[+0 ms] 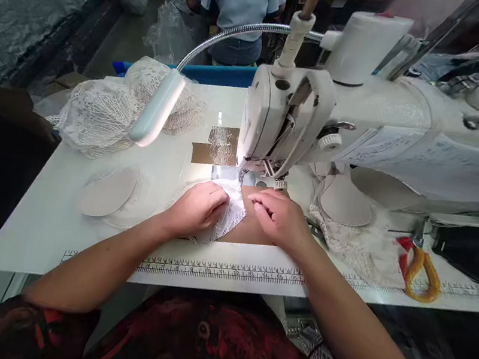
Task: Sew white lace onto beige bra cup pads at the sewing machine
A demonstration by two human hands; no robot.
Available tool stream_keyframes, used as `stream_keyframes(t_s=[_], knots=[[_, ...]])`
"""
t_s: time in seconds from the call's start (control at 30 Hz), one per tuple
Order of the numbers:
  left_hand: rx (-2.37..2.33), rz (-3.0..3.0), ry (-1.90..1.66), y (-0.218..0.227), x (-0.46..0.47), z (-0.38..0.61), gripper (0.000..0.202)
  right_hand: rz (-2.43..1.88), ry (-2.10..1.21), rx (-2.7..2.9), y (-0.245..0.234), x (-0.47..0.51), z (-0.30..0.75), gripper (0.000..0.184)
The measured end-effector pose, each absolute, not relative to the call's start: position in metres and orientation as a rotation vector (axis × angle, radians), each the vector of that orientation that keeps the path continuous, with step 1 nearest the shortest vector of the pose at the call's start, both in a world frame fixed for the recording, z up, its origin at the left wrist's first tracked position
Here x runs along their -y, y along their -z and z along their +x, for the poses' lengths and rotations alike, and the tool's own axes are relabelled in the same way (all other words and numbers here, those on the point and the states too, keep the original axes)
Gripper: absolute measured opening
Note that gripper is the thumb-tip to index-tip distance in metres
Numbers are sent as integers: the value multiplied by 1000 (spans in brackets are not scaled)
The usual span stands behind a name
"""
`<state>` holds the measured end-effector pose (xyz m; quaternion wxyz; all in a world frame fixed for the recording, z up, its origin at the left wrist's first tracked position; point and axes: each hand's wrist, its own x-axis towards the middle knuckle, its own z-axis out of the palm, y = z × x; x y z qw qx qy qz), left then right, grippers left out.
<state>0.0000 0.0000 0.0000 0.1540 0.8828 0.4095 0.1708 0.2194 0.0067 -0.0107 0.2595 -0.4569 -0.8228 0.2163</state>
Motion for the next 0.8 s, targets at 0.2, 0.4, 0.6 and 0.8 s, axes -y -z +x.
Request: stream_keyframes(t_s=[0.2,0.4,0.6,0.8], knots=[[-1050,2638,-443,-2,-1,-5,19,-1094,-334,2719,5,12,225,28],[-952,2909,-202,2,4,-2,39,-1174,-152,2690,13,29,226,36],[-984,2967,-157,5,6,-1,42,-1130,-143,2643,16,30,225,36],[-1015,2968,-126,6,8,3,39,-1121,-220,2601,17,30,229,35]])
